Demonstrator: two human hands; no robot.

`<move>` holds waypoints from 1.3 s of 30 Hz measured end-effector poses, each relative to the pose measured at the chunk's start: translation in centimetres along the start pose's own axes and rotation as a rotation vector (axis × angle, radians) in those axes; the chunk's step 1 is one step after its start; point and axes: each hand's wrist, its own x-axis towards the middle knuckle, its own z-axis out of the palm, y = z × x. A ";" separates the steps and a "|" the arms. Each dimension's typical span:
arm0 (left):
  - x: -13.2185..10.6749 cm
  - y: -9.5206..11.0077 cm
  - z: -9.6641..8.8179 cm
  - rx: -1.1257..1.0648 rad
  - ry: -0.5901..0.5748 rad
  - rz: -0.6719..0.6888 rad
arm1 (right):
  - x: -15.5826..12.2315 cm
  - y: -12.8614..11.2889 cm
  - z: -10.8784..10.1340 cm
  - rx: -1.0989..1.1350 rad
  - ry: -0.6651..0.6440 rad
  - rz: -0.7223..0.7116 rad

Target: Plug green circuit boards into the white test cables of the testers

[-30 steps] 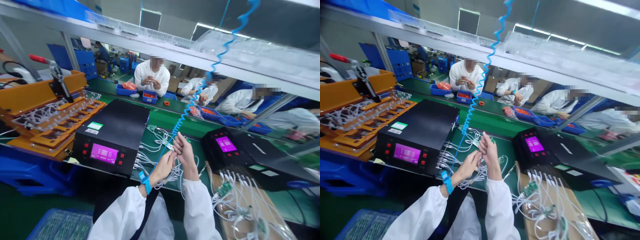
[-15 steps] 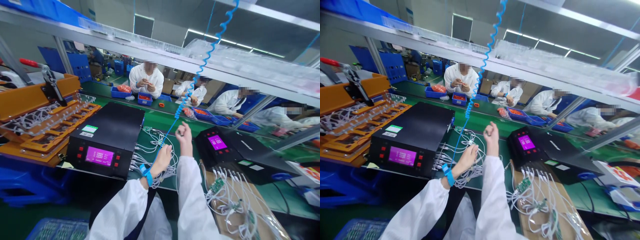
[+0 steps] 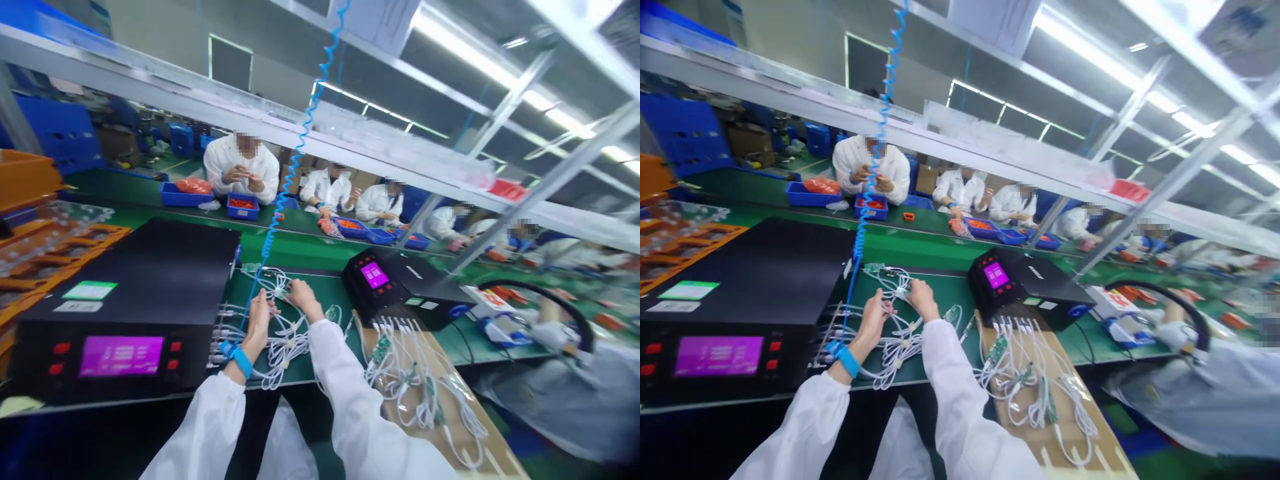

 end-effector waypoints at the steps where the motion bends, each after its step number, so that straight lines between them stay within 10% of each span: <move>1: 0.2 0.0 0.1 0.011 -0.008 -0.011 | -0.2 0.0 -0.1 -0.033 -0.003 -0.016; 19: 0.3 -0.3 0.3 0.166 -0.238 0.152 | -5.7 -0.7 -3.3 -0.234 0.135 -0.294; 30: 0.5 0.1 -0.2 0.190 -0.248 0.207 | -4.3 -1.2 -1.6 -0.173 0.201 -0.221; 36: 0.4 -1.0 -1.4 0.319 -0.307 0.149 | -2.9 -0.9 -3.8 -0.067 0.395 0.066; 39: 0.3 -1.3 -1.0 0.216 -0.300 0.106 | -3.1 -1.3 -4.5 0.064 0.386 -0.024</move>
